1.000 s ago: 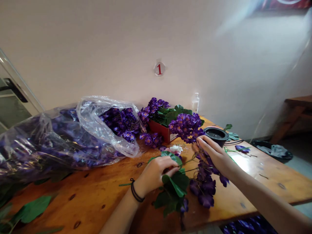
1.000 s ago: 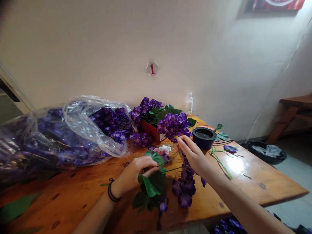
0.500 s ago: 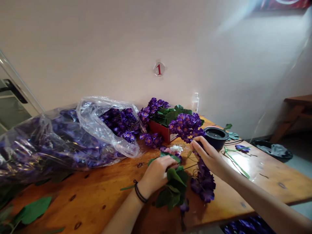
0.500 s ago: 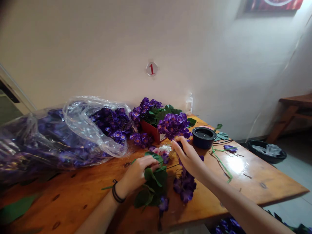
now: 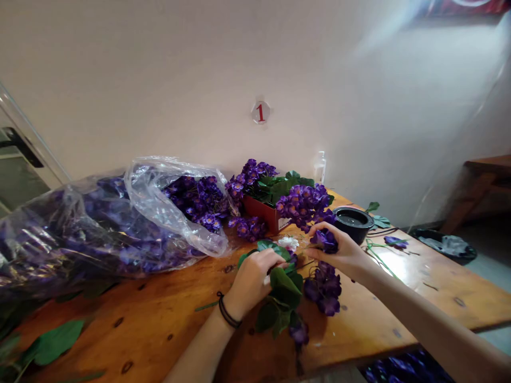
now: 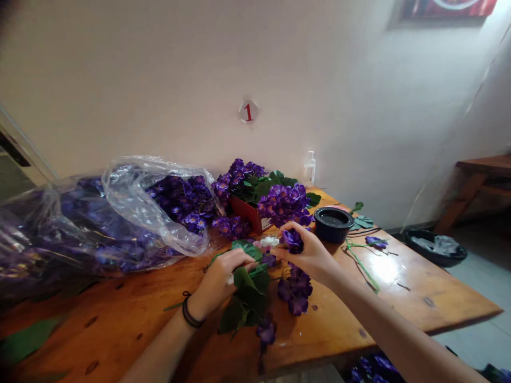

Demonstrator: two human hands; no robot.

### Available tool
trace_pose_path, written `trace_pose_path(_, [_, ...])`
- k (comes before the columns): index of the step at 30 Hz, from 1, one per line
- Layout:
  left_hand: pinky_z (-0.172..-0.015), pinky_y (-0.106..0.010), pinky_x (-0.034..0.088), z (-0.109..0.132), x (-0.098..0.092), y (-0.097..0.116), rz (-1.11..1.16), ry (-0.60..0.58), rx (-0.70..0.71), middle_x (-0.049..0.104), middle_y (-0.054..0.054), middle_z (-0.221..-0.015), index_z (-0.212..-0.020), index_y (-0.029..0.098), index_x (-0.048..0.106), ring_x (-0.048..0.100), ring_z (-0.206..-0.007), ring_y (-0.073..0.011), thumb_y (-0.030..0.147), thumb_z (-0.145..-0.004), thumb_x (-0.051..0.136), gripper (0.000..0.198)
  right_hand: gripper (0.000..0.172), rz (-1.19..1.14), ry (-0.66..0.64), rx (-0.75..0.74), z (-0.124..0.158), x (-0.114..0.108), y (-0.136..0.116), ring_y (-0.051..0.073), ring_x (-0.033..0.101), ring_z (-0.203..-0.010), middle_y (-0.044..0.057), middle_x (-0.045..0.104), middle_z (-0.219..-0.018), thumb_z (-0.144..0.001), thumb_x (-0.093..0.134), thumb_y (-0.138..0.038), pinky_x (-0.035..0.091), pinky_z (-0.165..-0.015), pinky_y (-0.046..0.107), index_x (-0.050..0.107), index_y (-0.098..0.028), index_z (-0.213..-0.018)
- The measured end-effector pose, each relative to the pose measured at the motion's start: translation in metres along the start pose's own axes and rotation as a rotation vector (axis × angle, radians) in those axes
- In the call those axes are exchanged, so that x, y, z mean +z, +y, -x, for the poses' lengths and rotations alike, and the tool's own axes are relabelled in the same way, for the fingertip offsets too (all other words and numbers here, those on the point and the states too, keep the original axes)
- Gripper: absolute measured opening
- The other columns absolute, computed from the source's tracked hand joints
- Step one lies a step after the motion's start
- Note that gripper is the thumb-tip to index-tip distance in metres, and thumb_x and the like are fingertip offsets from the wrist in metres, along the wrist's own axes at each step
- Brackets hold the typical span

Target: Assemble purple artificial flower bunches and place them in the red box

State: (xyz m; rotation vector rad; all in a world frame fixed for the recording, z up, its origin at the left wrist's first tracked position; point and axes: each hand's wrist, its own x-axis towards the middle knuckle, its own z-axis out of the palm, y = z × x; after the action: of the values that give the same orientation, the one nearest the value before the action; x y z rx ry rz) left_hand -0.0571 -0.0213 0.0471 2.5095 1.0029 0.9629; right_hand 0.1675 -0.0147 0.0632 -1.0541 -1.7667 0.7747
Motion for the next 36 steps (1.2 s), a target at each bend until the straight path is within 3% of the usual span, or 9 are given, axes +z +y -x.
trace_pose_path(7, [-0.063, -0.027, 0.037, 0.001, -0.003, 0.003, -0.210, -0.004, 0.083, 0.061, -0.003, -0.077, -0.080, 0.016, 0.060, 0.053, -0.071, -0.0157, 0.020, -0.090, 0.046, 0.017, 0.034, 0.024, 0.029, -0.016, -0.001, 0.006, 0.002, 0.011, 0.051, -0.061, -0.003, 0.054, -0.070, -0.071, 0.071, -0.040, 0.044, -0.057, 0.022, 0.048, -0.021, -0.088])
trace_pose_path(18, [-0.066, -0.028, 0.038, 0.001, 0.011, -0.002, -0.343, -0.055, 0.125, 0.062, -0.003, -0.079, -0.084, 0.016, 0.061, 0.056, -0.075, -0.0162, 0.020, -0.093, 0.043, 0.021, 0.033, 0.042, 0.122, -0.046, 0.005, 0.011, 0.012, 0.011, 0.050, -0.057, -0.003, 0.054, -0.067, -0.071, 0.070, -0.042, 0.044, -0.054, 0.023, 0.049, -0.021, -0.087])
trace_pose_path(26, [-0.061, -0.030, 0.036, 0.003, 0.013, -0.009, -0.537, 0.000, 0.236, 0.057, -0.001, -0.072, -0.079, 0.018, 0.057, 0.051, -0.066, -0.0167, 0.021, -0.094, 0.039, 0.023, 0.034, 0.035, 0.123, -0.003, 0.007, 0.018, 0.018, 0.014, 0.054, -0.061, -0.002, 0.055, -0.069, -0.073, 0.067, -0.046, 0.047, -0.056, 0.025, 0.048, -0.021, -0.085])
trace_pose_path(36, [-0.059, -0.031, 0.034, 0.002, 0.015, -0.012, -0.585, 0.017, 0.274, 0.055, -0.001, -0.071, -0.076, 0.018, 0.053, 0.050, -0.065, -0.0160, 0.020, -0.094, 0.040, 0.022, 0.035, -0.014, 0.132, 0.009, 0.007, 0.021, 0.026, 0.015, 0.057, -0.062, -0.001, 0.056, -0.070, -0.072, 0.068, -0.045, 0.048, -0.058, 0.026, 0.048, -0.021, -0.087])
